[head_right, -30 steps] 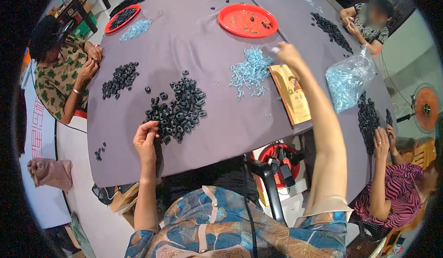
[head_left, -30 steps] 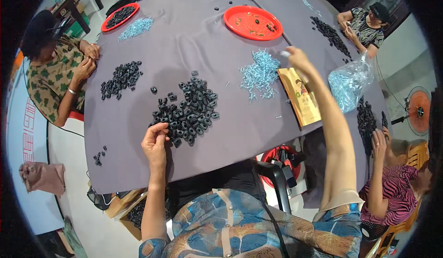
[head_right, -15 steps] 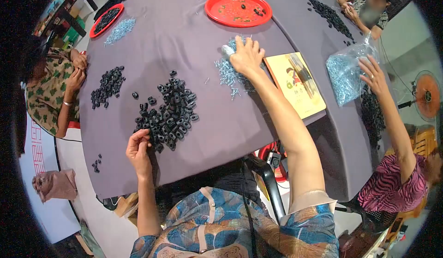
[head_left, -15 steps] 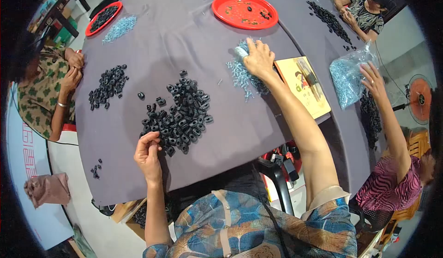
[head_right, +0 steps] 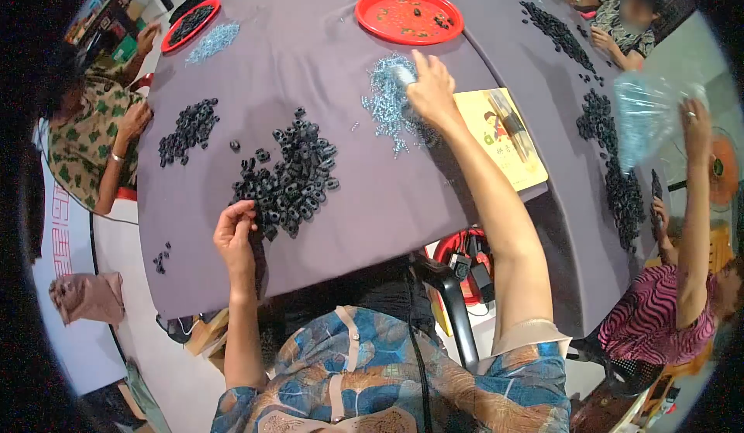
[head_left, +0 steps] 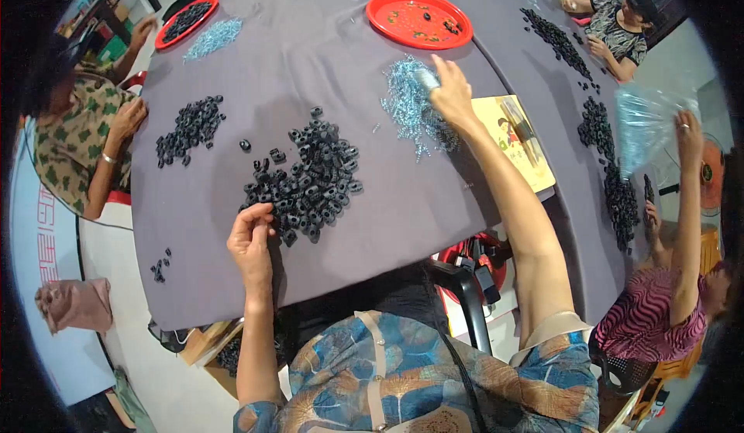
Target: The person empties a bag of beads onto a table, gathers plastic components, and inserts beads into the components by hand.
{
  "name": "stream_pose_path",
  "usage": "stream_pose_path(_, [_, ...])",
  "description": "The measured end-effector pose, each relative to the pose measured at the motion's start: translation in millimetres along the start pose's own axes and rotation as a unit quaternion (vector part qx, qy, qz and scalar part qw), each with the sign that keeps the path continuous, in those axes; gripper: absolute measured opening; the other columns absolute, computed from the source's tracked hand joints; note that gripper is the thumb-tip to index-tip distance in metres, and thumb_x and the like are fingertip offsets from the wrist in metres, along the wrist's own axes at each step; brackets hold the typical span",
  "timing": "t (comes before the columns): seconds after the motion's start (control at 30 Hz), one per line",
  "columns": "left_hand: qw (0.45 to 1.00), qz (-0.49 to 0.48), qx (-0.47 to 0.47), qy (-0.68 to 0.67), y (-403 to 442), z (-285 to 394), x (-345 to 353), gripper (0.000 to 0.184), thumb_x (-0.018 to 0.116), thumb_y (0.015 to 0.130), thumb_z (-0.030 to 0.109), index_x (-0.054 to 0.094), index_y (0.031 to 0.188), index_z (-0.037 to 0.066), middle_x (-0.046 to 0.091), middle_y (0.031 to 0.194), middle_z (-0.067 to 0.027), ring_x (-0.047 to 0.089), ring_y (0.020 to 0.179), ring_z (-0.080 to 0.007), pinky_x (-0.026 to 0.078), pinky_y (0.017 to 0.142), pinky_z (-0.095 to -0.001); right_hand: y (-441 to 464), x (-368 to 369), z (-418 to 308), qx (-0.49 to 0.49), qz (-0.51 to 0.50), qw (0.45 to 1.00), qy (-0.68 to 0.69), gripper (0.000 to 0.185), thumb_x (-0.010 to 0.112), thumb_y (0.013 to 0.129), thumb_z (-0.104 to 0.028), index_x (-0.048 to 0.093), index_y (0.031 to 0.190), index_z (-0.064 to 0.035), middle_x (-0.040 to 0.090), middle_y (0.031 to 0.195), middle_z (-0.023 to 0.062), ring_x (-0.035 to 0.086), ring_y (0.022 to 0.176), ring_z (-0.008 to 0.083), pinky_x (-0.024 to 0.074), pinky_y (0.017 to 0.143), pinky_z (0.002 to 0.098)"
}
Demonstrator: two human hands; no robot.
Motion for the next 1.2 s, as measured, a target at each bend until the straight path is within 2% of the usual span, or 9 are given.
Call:
stream_pose_path(0.07, [1.0, 0.0, -0.001, -0.015, 1.7, -4.2, -2.3, 0.018, 0.049, 0.086, -0.004, 0.062, 0.096, 0.0, 0.061, 0.09, -0.0034, 0.054, 0.077, -0.0071, 0.045, 0.063, -0.0197, -2.9, -7.3, 28.3, -0.064, 0.059, 0.995, 0.044, 0.053, 0.043, 0.076, -0.008, 0.044, 0.129, -0.0044, 0.043, 0.129, 0.0222, 0.039, 0.122, 0.0359, 0.03, 0.103, 0.0408])
stream_pose_path(0.13, [1.0, -0.005, -0.013, -0.026, 1.3, -9.9, -6.1, 0.019, 0.048, 0.084, -0.005, 0.062, 0.097, 0.001, 0.062, 0.092, -0.0035, 0.054, 0.078, -0.0072, 0.044, 0.063, -0.0191, -25.3, -38.0, 18.2, -0.003, 0.049, 0.992, 0.115, 0.052, 0.042, 0.075, -0.006, 0.045, 0.127, -0.0009, 0.044, 0.128, 0.0216, 0.04, 0.121, 0.0352, 0.0286, 0.105, 0.0395])
stream_pose_path(0.23, [0.999, -0.013, 0.011, -0.03, 0.7, -8.1, -7.9, 0.02, 0.049, 0.082, -0.007, 0.062, 0.096, 0.0, 0.063, 0.095, -0.0062, 0.056, 0.08, -0.009, 0.046, 0.065, -0.0208, -72.4, -56.9, 18.5, -0.03, 0.021, 0.989, 0.146, 0.056, 0.041, 0.074, -0.005, 0.041, 0.13, -0.0001, 0.041, 0.13, 0.0234, 0.037, 0.124, 0.0344, 0.0271, 0.106, 0.0388])
stream_pose_path(0.33, [0.999, -0.019, 0.016, -0.049, 0.1, -11.7, -10.2, 0.021, 0.048, 0.082, -0.007, 0.061, 0.097, -0.001, 0.064, 0.097, -0.0077, 0.057, 0.082, -0.0101, 0.047, 0.067, -0.022, -138.1, -67.7, -9.2, -0.074, -0.003, 0.994, 0.086, 0.055, 0.047, 0.082, -0.015, 0.034, 0.133, 0.0003, 0.034, 0.134, 0.0267, 0.032, 0.127, 0.0375, 0.0247, 0.107, 0.0415])
stream_pose_path(0.43, [0.997, -0.027, 0.027, -0.065, 1.7, -12.7, -10.0, 0.021, 0.048, 0.082, -0.007, 0.061, 0.097, -0.001, 0.064, 0.097, -0.0074, 0.057, 0.082, -0.0101, 0.047, 0.066, -0.0217, -186.6, -68.2, -29.1, -0.027, -0.032, 0.999, 0.0, 0.068, 0.053, 0.087, -0.041, 0.03, 0.134, 0.0024, 0.028, 0.135, 0.0291, 0.026, 0.128, 0.0428, 0.0197, 0.106, 0.0494])
stream_pose_path(0.53, [0.998, -0.021, 0.033, -0.058, 0.7, -9.8, -7.9, 0.021, 0.048, 0.082, -0.009, 0.062, 0.095, -0.001, 0.064, 0.092, -0.0068, 0.057, 0.078, -0.0087, 0.048, 0.064, -0.0206, -208.8, -62.1, -26.2, -0.035, -0.023, 0.998, -0.039, 0.069, 0.057, 0.085, -0.039, 0.03, 0.134, 0.0008, 0.029, 0.133, 0.0295, 0.029, 0.123, 0.0442, 0.0206, 0.102, 0.0505])
stream_pose_path(0.87, [0.998, -0.022, 0.037, -0.044, 2.9, -14.6, -8.4, 0.023, 0.046, 0.08, -0.01, 0.062, 0.095, -0.001, 0.064, 0.094, -0.0068, 0.057, 0.079, -0.0088, 0.048, 0.063, -0.0207, -173.2, -40.5, -13.7, 0.007, 0.042, 0.995, -0.085, 0.067, 0.055, 0.083, -0.046, 0.035, 0.132, -0.0036, 0.033, 0.13, 0.0244, 0.033, 0.12, 0.0394, 0.022, 0.1, 0.0509])
stream_pose_path(1.03, [0.998, -0.027, 0.038, -0.046, 2.7, -14.9, -8.3, 0.025, 0.046, 0.078, -0.01, 0.062, 0.096, -0.001, 0.064, 0.094, -0.0065, 0.056, 0.079, -0.0087, 0.048, 0.064, -0.0205, -148.3, -26.9, -9.9, 0.018, 0.045, 0.997, -0.06, 0.06, 0.056, 0.083, -0.041, 0.039, 0.127, -0.0035, 0.041, 0.126, 0.0164, 0.034, 0.121, 0.0327, 0.0227, 0.099, 0.0509])
stream_pose_path(1.2, [0.998, -0.029, 0.038, -0.038, 1.9, -13.2, -8.2, 0.026, 0.046, 0.078, -0.01, 0.062, 0.096, -0.001, 0.064, 0.094, -0.0062, 0.056, 0.078, -0.0084, 0.048, 0.064, -0.02, -120.8, -11.4, 1.7, 0.001, 0.046, 0.997, -0.056, 0.061, 0.057, 0.082, -0.041, 0.04, 0.127, -0.0027, 0.043, 0.122, 0.0179, 0.037, 0.117, 0.0332, 0.0239, 0.098, 0.05])
Point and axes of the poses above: each hand's wrist, its own y-axis towards the middle knuckle, its own x-axis out of the palm, z = x × y, the point moved 3 cm from there along y, towards the middle knuckle
